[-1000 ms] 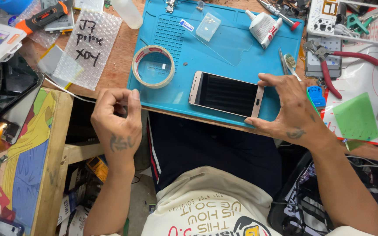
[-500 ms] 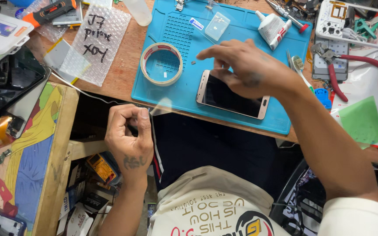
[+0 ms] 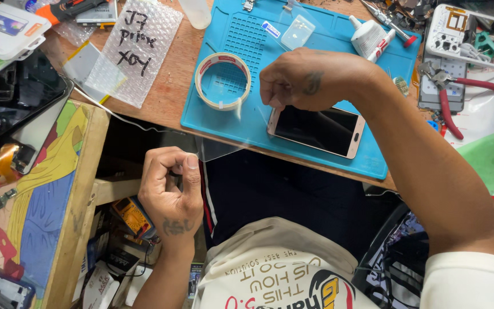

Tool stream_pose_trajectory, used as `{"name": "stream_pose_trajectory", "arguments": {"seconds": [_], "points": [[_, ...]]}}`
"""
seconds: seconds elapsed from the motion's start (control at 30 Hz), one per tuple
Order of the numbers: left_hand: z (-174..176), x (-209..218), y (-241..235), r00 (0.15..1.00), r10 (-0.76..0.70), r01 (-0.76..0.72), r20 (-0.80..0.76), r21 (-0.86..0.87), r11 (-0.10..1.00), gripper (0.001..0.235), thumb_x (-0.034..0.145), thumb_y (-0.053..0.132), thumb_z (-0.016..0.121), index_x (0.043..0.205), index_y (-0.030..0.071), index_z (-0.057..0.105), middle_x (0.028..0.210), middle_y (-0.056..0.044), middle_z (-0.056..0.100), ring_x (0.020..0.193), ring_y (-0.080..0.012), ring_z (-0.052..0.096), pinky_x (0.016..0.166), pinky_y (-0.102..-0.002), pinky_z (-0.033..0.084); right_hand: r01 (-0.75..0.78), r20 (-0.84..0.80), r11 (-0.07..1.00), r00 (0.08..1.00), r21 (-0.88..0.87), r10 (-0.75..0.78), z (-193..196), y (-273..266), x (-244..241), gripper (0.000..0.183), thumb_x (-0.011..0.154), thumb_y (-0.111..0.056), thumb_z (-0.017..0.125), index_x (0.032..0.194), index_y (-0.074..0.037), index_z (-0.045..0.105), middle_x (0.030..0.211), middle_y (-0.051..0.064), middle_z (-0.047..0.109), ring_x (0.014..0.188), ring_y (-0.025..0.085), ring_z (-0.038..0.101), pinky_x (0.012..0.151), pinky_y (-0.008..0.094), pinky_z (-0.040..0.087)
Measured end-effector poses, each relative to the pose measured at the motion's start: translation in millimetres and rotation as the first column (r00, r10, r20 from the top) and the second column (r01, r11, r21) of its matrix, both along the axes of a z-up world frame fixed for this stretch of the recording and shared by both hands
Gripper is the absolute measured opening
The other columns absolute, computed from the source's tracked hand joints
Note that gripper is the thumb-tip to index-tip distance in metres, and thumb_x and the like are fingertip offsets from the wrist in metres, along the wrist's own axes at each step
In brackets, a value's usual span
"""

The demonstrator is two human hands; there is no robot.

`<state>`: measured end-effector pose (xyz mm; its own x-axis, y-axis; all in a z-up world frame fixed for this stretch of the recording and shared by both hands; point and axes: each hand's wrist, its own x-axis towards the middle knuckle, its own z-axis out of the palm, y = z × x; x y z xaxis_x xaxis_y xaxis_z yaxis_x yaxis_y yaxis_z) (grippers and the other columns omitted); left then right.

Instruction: The person unpacks a screen protector, peels off the backing, and aligns it on a smartphone screen. They smooth the protector with fingers, then apply small pieces of tape along the phone's edges to secure it.

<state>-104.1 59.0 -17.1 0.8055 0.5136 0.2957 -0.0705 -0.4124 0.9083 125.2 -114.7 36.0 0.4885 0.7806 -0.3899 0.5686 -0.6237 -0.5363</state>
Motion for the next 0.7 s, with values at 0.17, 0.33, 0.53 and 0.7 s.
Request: {"name": "stream_pose_trajectory", "arguments": {"seconds": [0.17,0.33,0.53,0.7], "points": [[3.3,-8.0,0.0,0.999,-0.024,0.025,0.049,-0.024,0.999,0.015,0.103,0.013,0.07,0.097,0.001,0.063,0.102,-0.005,0.06,0.088,-0.0102,0.051,0.079,-0.023,0.046,-0.045,0.017,0.998,0.999,-0.051,0.046,2.9,4.7,2.2,0.018,0.081,0.002,0.069,0.096,-0.007,0.073,0.083,0.009,0.076,0.082,0.023,0.074,0.073,0.038,0.056],[6.1,-15.1,-2.9,0.992,-0.061,0.067,0.107,-0.056,0.996,0.015,0.103,0.013,0.07,0.098,0.001,0.063,0.102,-0.005,0.059,0.084,-0.0083,0.052,0.076,-0.021,0.047,-0.156,0.011,0.961,0.987,0.228,0.158,-4.5,9.6,3.5,0.024,0.075,0.007,0.068,0.094,-0.006,0.071,0.087,0.005,0.077,0.088,0.016,0.077,0.074,0.033,0.059],[7.3,-29.0,-0.4,0.987,-0.071,0.083,0.144,-0.077,0.994,0.014,0.103,0.011,0.07,0.099,0.0,0.062,0.103,-0.007,0.06,0.081,-0.0086,0.056,0.073,-0.02,0.049,-0.208,0.031,0.906,0.977,0.368,0.212,-6.0,9.1,-3.4,0.013,0.083,0.004,0.071,0.095,-0.001,0.069,0.089,0.01,0.076,0.086,0.023,0.075,0.07,0.036,0.057],[5.4,-47.1,5.7,0.979,-0.01,0.047,0.202,-0.18,0.983,0.013,0.102,0.008,0.068,0.099,-0.002,0.06,0.102,-0.009,0.059,0.081,-0.0083,0.059,0.068,-0.019,0.05,-0.222,0.009,0.855,0.969,0.469,0.247,-0.6,11.8,-22.7,0.029,0.08,0.007,0.064,0.108,-0.001,0.065,0.09,0.012,0.075,0.085,0.025,0.076,0.069,0.036,0.057]]}}
